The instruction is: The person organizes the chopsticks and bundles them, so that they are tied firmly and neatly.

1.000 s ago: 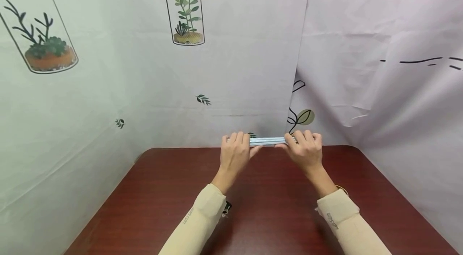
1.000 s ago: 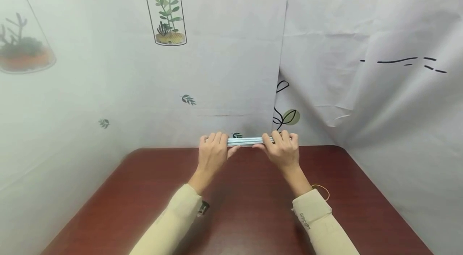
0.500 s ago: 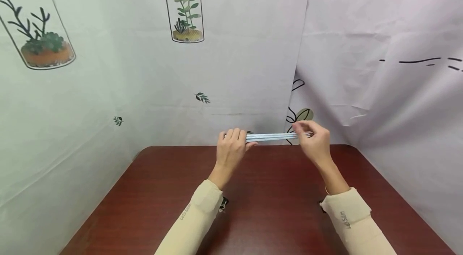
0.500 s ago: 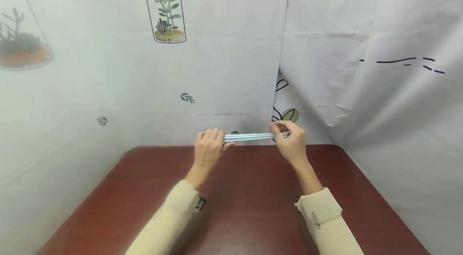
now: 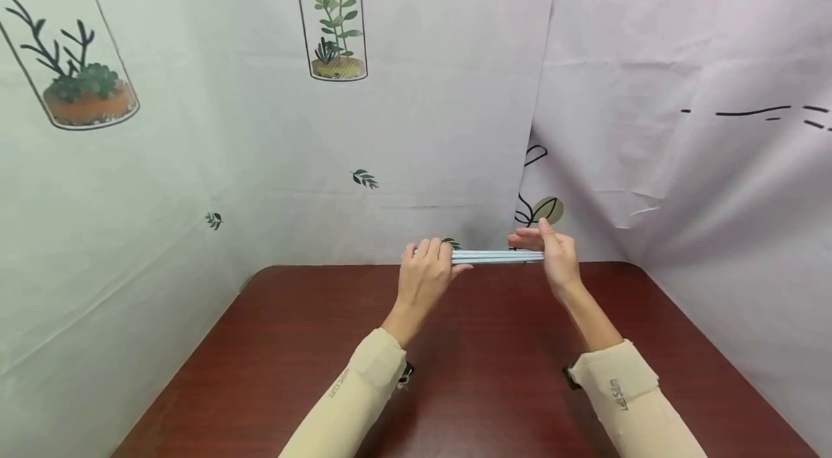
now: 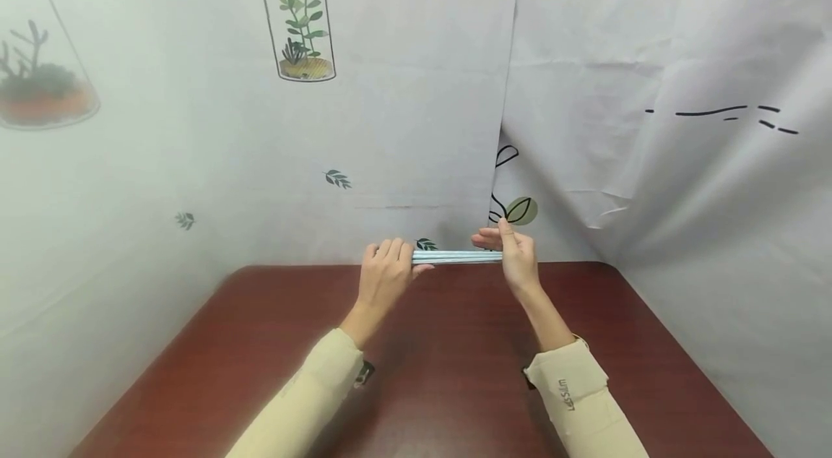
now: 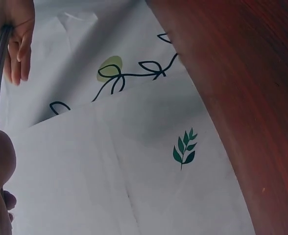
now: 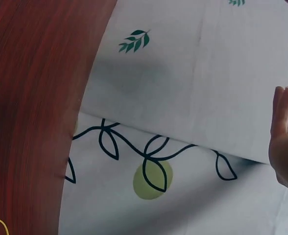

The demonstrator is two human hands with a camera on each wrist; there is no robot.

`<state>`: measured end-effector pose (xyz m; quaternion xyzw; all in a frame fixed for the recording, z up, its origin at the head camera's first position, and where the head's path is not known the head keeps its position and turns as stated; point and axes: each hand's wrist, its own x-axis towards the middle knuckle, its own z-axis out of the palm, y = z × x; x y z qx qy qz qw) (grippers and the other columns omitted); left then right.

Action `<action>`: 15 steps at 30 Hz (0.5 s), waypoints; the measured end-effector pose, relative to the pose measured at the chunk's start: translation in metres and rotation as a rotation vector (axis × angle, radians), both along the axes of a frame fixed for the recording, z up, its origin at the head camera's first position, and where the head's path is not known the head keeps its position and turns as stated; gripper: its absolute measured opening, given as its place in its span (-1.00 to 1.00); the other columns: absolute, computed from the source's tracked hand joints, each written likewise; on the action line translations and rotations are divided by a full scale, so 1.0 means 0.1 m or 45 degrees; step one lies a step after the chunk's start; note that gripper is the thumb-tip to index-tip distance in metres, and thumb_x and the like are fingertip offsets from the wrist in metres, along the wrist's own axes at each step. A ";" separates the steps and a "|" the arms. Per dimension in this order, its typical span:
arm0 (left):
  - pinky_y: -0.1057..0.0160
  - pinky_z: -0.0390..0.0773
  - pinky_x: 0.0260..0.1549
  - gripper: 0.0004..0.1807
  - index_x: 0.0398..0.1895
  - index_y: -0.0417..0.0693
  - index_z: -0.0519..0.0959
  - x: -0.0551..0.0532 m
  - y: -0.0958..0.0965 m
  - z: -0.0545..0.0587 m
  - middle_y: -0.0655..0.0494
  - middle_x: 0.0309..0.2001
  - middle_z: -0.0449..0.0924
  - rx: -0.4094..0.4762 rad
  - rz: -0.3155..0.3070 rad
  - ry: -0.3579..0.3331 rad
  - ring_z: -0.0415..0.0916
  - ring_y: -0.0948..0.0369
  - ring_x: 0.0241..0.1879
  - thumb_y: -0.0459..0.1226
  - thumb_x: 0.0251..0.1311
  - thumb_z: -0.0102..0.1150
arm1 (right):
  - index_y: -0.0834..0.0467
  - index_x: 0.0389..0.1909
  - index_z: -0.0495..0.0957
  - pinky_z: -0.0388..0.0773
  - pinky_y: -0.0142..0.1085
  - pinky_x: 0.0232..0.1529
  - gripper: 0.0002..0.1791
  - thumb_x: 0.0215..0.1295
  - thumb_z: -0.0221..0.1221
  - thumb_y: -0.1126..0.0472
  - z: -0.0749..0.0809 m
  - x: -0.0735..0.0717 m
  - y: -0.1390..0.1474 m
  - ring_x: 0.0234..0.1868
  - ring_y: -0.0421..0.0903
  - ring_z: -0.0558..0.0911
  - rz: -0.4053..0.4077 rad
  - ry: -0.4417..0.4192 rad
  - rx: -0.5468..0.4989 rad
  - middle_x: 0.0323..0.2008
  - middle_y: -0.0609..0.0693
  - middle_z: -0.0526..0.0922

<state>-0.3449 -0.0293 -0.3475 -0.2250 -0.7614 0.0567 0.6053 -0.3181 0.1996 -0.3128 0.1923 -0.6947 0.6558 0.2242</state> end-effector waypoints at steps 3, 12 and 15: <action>0.22 0.32 -0.45 -0.40 -0.51 -0.04 0.42 -0.01 0.00 0.01 0.15 -0.58 0.33 -0.015 0.002 -0.025 0.30 0.20 -0.57 0.29 0.15 -0.26 | 0.40 -0.12 0.55 0.27 -0.25 0.15 -0.39 0.45 -0.25 -0.06 -0.04 -0.06 0.05 -0.14 0.01 0.65 0.050 -0.043 -0.021 -0.22 0.24 0.65; 0.19 0.32 -0.48 -0.38 -0.55 -0.04 0.40 -0.03 -0.01 -0.01 0.14 -0.58 0.33 -0.018 0.004 -0.003 0.31 0.19 -0.57 0.31 0.12 -0.26 | 0.57 0.00 0.39 0.58 -0.22 -0.27 -0.27 0.44 -0.27 -0.11 -0.07 -0.05 0.11 -0.12 0.03 0.64 0.283 -0.177 -0.122 -0.15 0.20 0.64; 0.20 0.31 -0.48 -0.40 -0.53 -0.05 0.41 -0.02 0.01 -0.04 0.14 -0.58 0.32 -0.003 -0.013 -0.031 0.30 0.19 -0.57 0.31 0.08 -0.17 | 0.57 -0.02 0.40 0.57 -0.21 -0.24 -0.26 0.43 -0.25 -0.12 -0.06 -0.04 0.10 -0.12 0.01 0.65 0.298 -0.203 -0.079 -0.20 0.19 0.66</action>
